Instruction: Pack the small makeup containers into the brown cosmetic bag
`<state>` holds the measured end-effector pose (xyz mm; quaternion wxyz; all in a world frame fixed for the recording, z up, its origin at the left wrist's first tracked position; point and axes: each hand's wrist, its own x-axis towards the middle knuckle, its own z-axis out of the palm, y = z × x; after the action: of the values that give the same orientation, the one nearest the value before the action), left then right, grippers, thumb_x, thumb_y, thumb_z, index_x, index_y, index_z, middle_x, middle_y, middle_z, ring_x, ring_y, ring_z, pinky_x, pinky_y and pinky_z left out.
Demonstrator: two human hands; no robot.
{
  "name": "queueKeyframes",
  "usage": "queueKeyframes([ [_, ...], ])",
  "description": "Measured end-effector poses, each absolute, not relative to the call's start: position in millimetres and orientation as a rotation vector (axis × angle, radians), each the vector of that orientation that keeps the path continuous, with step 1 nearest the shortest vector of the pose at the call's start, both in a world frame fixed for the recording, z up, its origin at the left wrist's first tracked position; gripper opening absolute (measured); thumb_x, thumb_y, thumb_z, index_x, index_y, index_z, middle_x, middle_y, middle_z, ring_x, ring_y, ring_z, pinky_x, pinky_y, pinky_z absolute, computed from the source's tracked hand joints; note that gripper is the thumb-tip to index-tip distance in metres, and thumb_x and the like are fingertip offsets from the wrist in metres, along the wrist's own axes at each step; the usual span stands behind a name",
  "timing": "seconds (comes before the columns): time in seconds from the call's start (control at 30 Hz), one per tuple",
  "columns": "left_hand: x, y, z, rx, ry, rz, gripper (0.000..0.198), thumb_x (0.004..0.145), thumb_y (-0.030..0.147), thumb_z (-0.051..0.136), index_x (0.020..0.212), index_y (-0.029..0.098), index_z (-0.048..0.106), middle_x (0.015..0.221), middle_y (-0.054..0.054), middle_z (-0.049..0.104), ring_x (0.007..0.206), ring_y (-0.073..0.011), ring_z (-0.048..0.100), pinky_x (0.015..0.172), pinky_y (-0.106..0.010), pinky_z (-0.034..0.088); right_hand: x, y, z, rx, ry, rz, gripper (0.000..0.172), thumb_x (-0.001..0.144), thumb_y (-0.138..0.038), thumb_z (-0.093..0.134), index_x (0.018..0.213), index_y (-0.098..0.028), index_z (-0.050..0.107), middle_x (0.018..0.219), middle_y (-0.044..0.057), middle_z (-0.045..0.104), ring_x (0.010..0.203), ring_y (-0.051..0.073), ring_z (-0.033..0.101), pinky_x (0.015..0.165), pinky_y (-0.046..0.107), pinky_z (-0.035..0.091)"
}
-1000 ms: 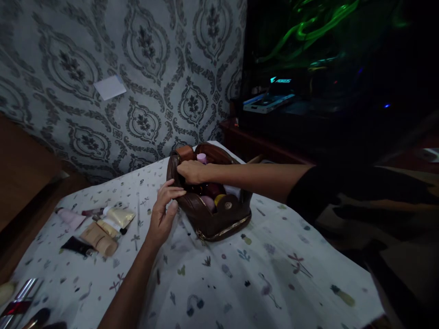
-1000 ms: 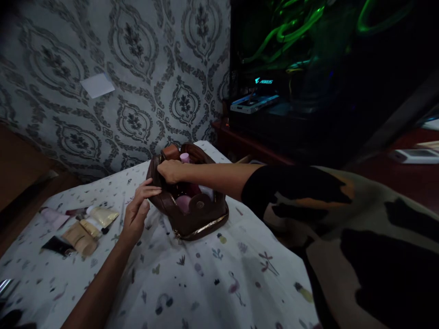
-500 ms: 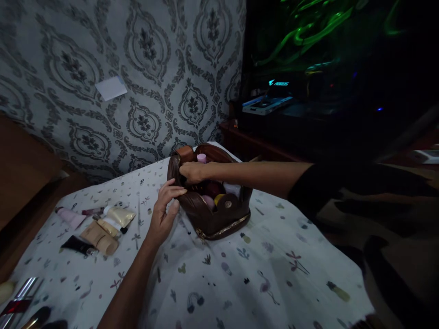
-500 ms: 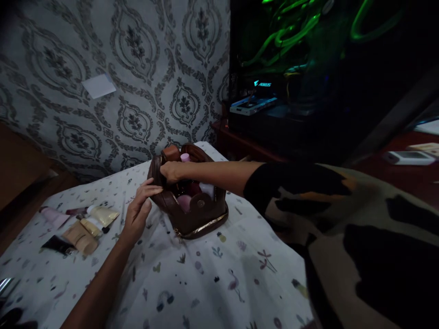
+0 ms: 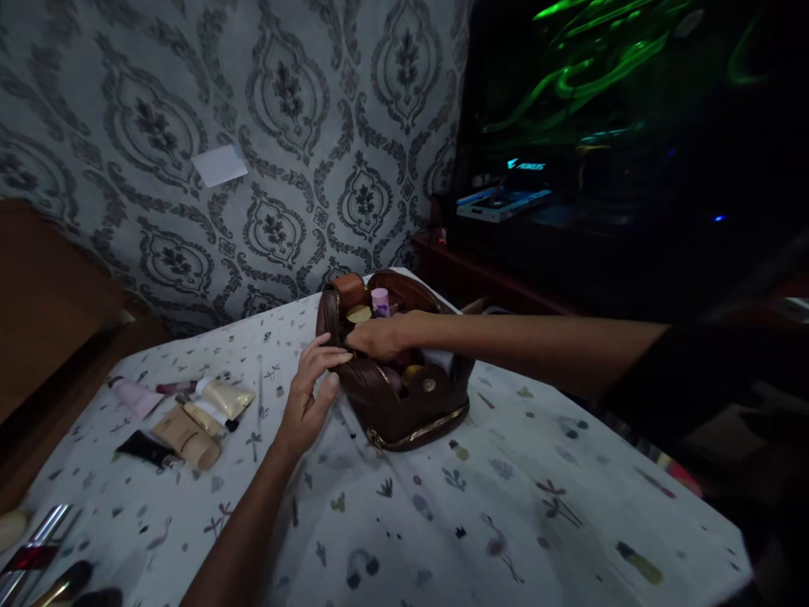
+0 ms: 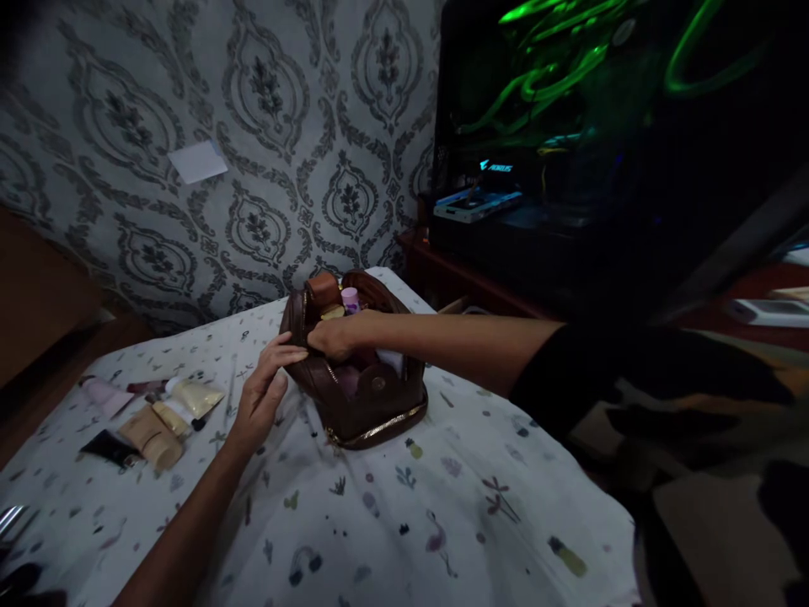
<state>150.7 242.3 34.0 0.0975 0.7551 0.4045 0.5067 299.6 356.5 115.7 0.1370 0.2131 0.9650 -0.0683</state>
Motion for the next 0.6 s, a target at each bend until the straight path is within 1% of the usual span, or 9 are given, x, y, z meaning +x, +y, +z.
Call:
queueKeyframes([
  [0.1,150.4,242.5,33.4,2.230,1.199,1.498,0.031,0.102,0.041,0.044,0.118,0.026,0.066,0.118,-0.008,0.067,0.136,-0.0253,0.045,0.115,-0.050,0.032,301.4,356.6,115.5,0.584,2.760,-0.139,0.024,0.085,-0.005,0.059,0.105,0.000,0.072,0.105,0.019,0.073,0.093,0.021,0.066,0.071,0.024,0.044],
  [0.2,150.1,242.1,33.7,2.229,1.217,1.488,0.033,0.102,0.043,0.043,0.117,0.024,0.067,0.119,-0.009,0.067,0.137,-0.0267,0.045,0.115,-0.051,0.033,302.9,358.3,119.6,0.584,2.760,-0.135,0.032,0.083,-0.004,0.058,0.113,-0.003,0.070,0.107,0.015,0.073,0.089,0.019,0.066,0.066,0.023,0.042],
  [0.27,149.7,242.0,33.8,2.229,1.224,1.485,0.034,0.102,0.044,0.043,0.116,0.024,0.067,0.119,-0.010,0.067,0.137,-0.0272,0.045,0.115,-0.051,0.033,306.4,361.3,126.3,0.603,2.781,-0.138,0.036,0.081,-0.002,0.056,0.114,-0.006,0.070,0.106,0.012,0.073,0.085,0.017,0.065,0.063,0.023,0.040],
  [0.33,149.1,242.1,33.7,2.234,1.220,1.485,0.035,0.102,0.045,0.043,0.117,0.024,0.067,0.119,-0.009,0.067,0.137,-0.0270,0.045,0.115,-0.051,0.033,313.8,364.7,136.3,0.647,2.821,-0.120,0.034,0.080,-0.001,0.051,0.107,-0.007,0.072,0.101,0.011,0.074,0.081,0.017,0.064,0.063,0.024,0.039],
  [0.43,149.0,242.1,34.0,2.244,1.217,1.479,0.037,0.102,0.046,0.041,0.118,0.025,0.067,0.120,-0.010,0.067,0.136,-0.0274,0.046,0.115,-0.052,0.034,334.9,364.3,151.3,0.746,2.961,-0.117,0.030,0.079,-0.002,0.048,0.091,-0.009,0.075,0.083,0.007,0.073,0.073,0.016,0.061,0.067,0.025,0.039],
  [0.5,149.8,241.3,35.3,2.243,1.230,1.474,0.039,0.103,0.046,0.039,0.118,0.025,0.067,0.121,-0.010,0.067,0.135,-0.0281,0.047,0.115,-0.053,0.033,354.8,357.1,155.6,0.769,3.052,-0.185,0.028,0.078,-0.002,0.048,0.084,-0.012,0.074,0.074,0.003,0.070,0.068,0.014,0.058,0.067,0.024,0.040],
  [0.53,150.4,240.5,36.5,2.243,1.239,1.467,0.039,0.103,0.045,0.038,0.119,0.025,0.067,0.121,-0.010,0.067,0.136,-0.0283,0.046,0.115,-0.053,0.033,365.7,351.3,155.1,0.764,3.081,-0.224,0.028,0.078,-0.003,0.049,0.083,-0.013,0.074,0.074,0.002,0.070,0.066,0.013,0.058,0.067,0.023,0.040],
  [0.6,152.1,238.1,39.8,2.265,1.261,1.440,0.037,0.104,0.043,0.038,0.121,0.026,0.066,0.123,-0.009,0.067,0.136,-0.0283,0.046,0.115,-0.053,0.033,387.6,336.6,149.3,0.700,3.135,-0.278,0.026,0.083,-0.007,0.050,0.087,-0.016,0.074,0.080,0.002,0.071,0.069,0.013,0.059,0.070,0.023,0.042],
])
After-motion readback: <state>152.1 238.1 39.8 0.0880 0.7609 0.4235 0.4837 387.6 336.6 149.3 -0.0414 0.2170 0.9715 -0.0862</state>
